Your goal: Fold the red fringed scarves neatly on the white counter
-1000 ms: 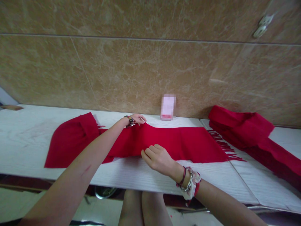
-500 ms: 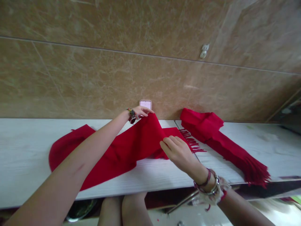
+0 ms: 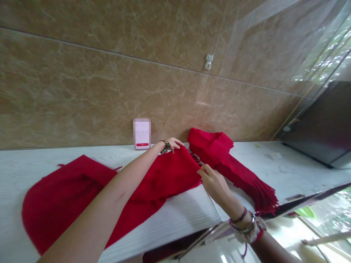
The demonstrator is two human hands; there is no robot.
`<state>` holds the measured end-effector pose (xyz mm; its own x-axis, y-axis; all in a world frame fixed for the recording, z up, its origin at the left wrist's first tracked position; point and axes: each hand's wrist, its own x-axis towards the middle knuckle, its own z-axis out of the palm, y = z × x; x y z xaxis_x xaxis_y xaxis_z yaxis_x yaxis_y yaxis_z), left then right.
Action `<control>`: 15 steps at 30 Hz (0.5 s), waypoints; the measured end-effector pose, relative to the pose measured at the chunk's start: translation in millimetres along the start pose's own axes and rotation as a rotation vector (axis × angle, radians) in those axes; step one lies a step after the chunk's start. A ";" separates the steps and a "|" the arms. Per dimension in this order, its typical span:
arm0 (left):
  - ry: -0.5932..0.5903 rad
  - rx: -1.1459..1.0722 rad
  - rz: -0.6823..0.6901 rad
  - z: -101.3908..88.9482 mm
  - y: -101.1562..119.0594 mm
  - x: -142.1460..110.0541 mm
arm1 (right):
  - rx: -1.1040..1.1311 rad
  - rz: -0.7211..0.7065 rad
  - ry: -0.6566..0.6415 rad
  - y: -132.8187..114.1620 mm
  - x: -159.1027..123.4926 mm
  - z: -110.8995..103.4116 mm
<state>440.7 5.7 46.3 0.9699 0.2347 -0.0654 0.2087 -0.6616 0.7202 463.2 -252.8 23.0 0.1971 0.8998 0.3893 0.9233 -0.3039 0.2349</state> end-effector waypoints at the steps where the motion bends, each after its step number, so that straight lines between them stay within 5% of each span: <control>1: -0.008 0.020 0.008 8.5 -2.9 3.9 | 0.013 0.025 -0.066 0.6 -2.6 5.5; 7: 0.013 0.147 0.033 38.9 -17.7 13.5 | 0.125 0.138 -0.277 -5.0 -6.5 20.3; 11: 0.128 0.228 -0.005 25.7 -23.6 3.8 | 0.203 0.081 -0.227 -0.7 -5.1 15.3; 15: 0.183 0.296 -0.121 1.1 -47.2 -35.0 | 0.369 -0.177 -0.314 12.4 6.8 -0.9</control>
<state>397.1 27.9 13.8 0.9028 0.4300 0.0063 0.3741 -0.7924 0.4818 475.7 -250.7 29.3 0.0642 0.9953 0.0728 0.9952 -0.0584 -0.0788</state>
